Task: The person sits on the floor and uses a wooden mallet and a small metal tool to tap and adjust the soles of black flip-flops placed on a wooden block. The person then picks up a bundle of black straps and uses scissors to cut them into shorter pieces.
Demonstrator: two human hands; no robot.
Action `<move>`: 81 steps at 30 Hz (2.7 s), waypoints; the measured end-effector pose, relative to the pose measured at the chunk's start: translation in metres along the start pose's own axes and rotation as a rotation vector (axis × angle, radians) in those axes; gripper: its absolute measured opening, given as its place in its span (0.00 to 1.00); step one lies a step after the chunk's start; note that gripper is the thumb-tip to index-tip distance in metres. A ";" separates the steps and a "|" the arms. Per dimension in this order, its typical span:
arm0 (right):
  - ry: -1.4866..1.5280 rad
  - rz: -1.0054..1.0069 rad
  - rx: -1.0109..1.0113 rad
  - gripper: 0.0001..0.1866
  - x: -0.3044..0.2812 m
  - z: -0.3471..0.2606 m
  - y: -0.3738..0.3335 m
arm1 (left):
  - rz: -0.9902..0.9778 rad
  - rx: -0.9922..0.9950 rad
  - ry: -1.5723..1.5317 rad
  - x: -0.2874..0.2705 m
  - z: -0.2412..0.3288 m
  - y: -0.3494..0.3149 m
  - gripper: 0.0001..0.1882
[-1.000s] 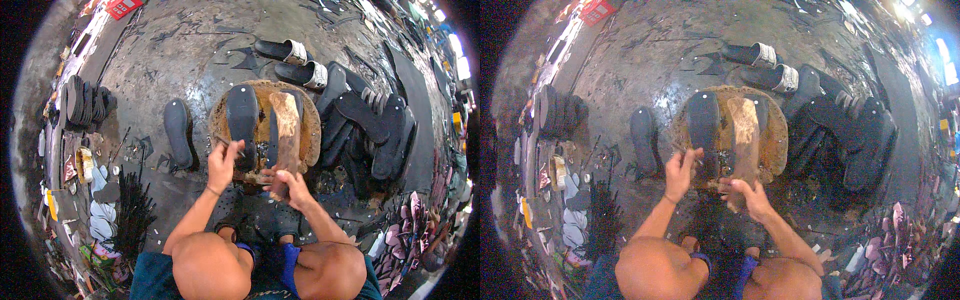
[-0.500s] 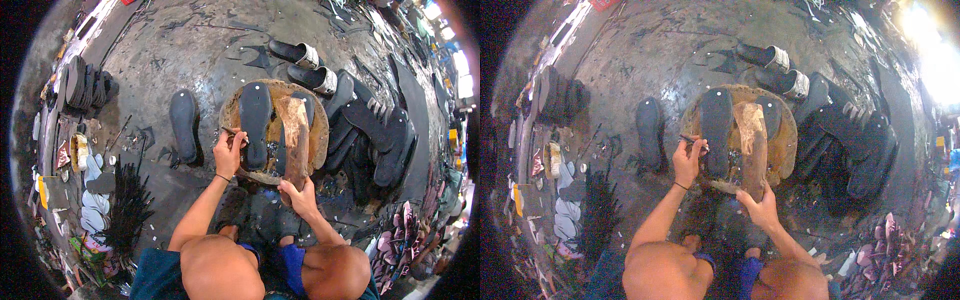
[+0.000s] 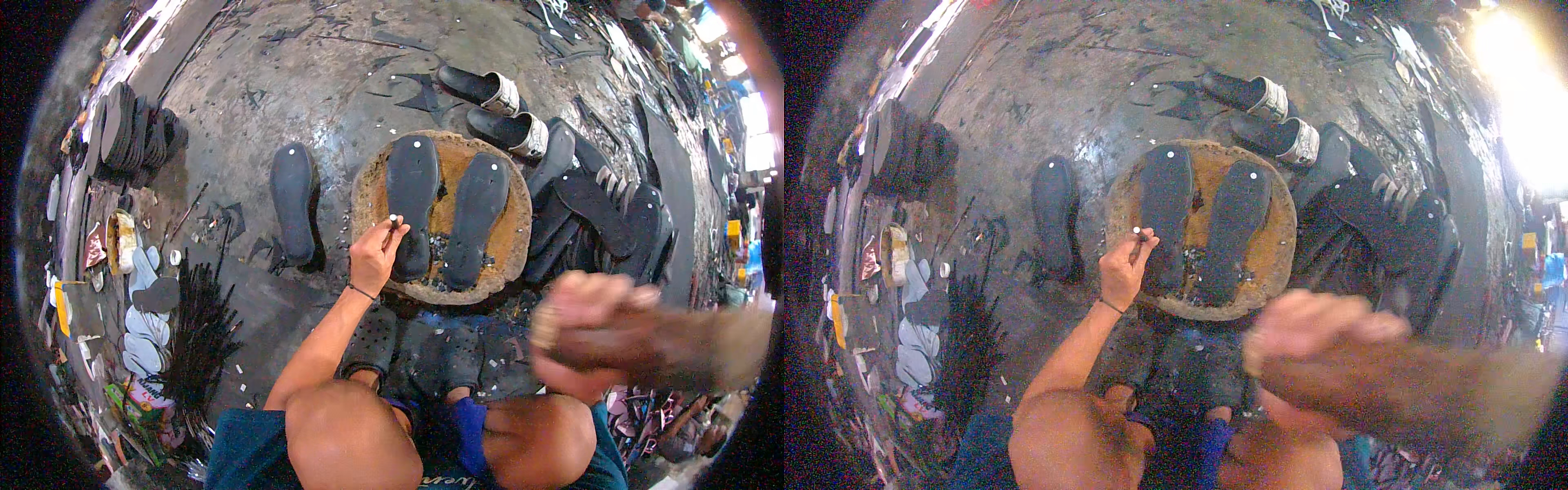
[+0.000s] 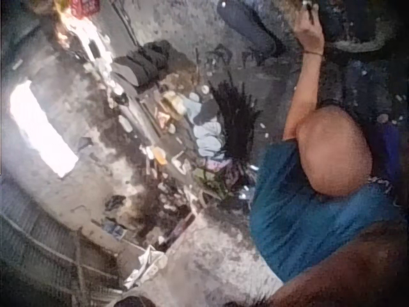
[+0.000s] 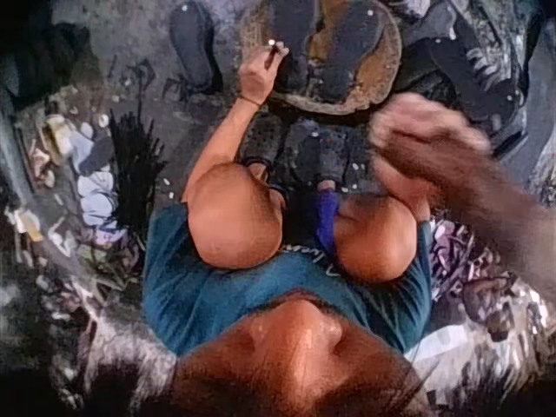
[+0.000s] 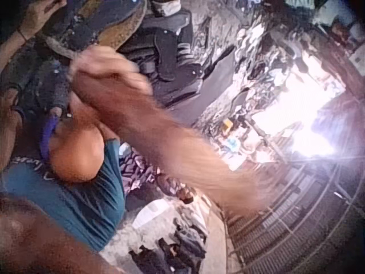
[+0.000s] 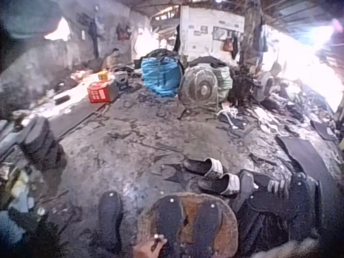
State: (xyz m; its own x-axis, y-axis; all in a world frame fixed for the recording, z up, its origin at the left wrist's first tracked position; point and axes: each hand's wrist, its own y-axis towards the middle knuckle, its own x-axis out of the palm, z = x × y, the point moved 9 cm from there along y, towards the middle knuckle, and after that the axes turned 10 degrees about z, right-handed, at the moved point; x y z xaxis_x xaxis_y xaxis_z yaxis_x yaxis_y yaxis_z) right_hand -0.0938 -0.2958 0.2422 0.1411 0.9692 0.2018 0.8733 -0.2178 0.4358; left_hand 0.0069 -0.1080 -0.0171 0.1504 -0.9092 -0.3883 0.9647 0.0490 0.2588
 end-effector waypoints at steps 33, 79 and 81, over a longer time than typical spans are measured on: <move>-1.200 -0.156 0.119 0.44 0.011 0.216 -0.090 | 0.116 -0.434 0.371 -0.113 -0.095 0.057 0.29; -1.413 0.282 0.759 0.42 -0.160 0.101 -0.358 | -0.101 -0.487 -0.391 -0.012 -0.026 0.016 0.10; -0.881 0.621 0.823 0.37 -0.151 0.074 -0.353 | -0.045 -0.432 -0.429 -0.014 -0.026 0.042 0.12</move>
State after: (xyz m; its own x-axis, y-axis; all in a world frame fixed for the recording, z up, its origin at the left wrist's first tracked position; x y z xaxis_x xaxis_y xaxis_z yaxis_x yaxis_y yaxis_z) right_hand -0.3884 -0.3564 -0.0070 0.5884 0.5552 -0.5878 0.5362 -0.8121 -0.2302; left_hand 0.0510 -0.0820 -0.0241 0.0938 -0.9953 0.0233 0.9821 0.0887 -0.1664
